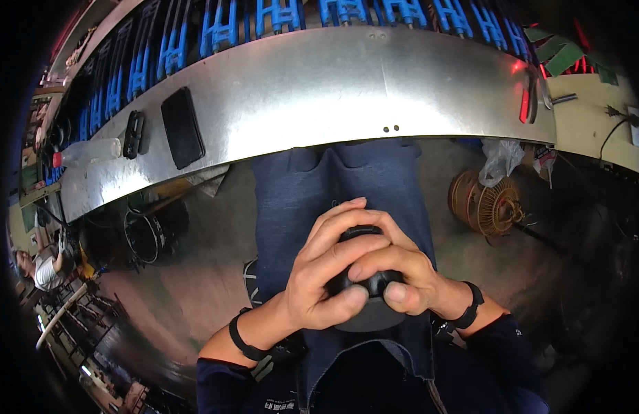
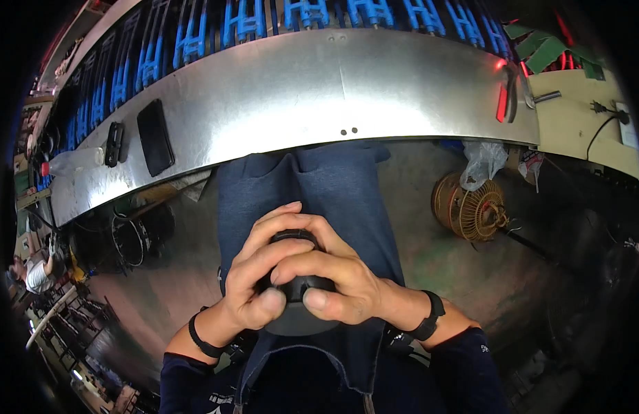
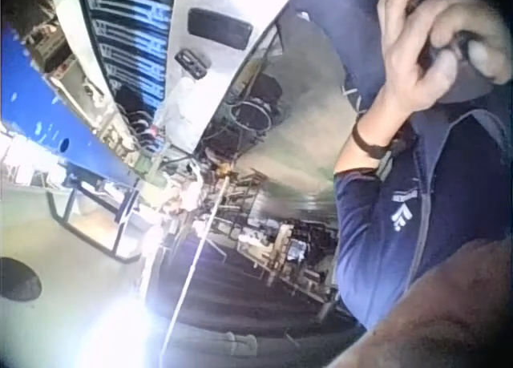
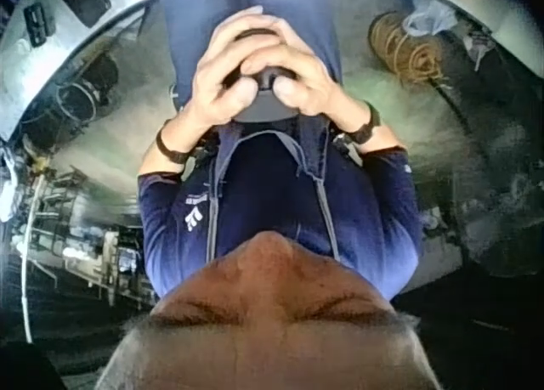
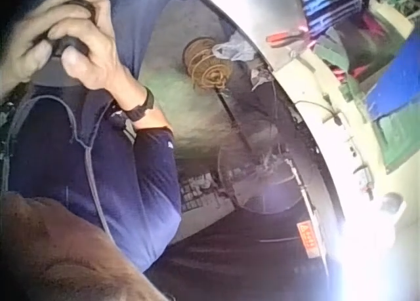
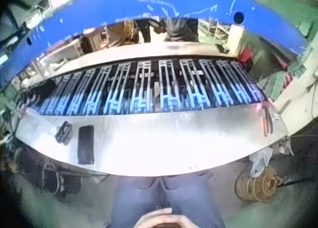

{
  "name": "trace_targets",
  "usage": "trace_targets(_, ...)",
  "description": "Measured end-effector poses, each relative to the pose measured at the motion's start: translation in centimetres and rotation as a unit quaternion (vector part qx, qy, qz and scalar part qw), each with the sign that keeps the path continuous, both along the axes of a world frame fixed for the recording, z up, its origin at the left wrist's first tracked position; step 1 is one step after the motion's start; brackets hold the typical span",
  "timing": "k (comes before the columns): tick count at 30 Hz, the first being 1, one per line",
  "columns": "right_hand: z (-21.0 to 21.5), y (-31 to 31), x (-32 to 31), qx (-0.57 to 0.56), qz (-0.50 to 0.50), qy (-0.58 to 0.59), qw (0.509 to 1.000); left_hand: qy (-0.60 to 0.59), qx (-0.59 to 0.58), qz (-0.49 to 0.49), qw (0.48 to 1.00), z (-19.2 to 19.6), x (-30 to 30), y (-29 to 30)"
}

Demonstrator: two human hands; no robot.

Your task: Inspecting shoes and placing them onto a conveyor belt in a factory setting.

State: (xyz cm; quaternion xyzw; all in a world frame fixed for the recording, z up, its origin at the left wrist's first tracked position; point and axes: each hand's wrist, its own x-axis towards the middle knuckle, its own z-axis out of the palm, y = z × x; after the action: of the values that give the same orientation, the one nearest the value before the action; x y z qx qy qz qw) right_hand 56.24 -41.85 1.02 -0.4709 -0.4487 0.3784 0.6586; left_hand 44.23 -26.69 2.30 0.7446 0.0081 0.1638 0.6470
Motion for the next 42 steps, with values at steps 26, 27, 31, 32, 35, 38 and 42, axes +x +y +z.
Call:
trace_targets(26,2.2,-10.6,-1.2,-0.054,-0.006,0.451,0.891,-0.103,0.359,0.079,0.924,7.6,-1.6,-1.0)
trace_targets(27,1.6,-10.4,-1.4,-0.049,0.009,0.492,0.869,-0.033,0.167,0.076,0.982,7.0,-2.0,-1.8)
trace_targets(31,0.0,-9.8,-2.3,-0.063,0.034,0.528,0.846,0.003,-0.222,0.071,0.972,4.3,-2.6,-5.4)
trace_targets(32,-0.2,-9.7,-2.4,-0.069,0.051,0.525,0.846,-0.004,-0.228,0.085,0.97,3.9,-2.4,-6.3)
trace_targets(35,-0.2,-9.3,-3.1,-0.077,0.04,0.526,0.846,-0.015,-0.268,0.113,0.957,3.9,-2.3,-7.9)
trace_targets(38,0.7,-8.9,-4.0,-0.08,0.028,0.527,0.845,0.007,-0.251,0.152,0.956,4.6,-2.4,-8.7)
trace_targets(42,3.1,-7.8,-3.9,-0.106,0.017,0.503,0.857,-0.002,-0.218,0.175,0.96,4.7,-2.0,-9.2)
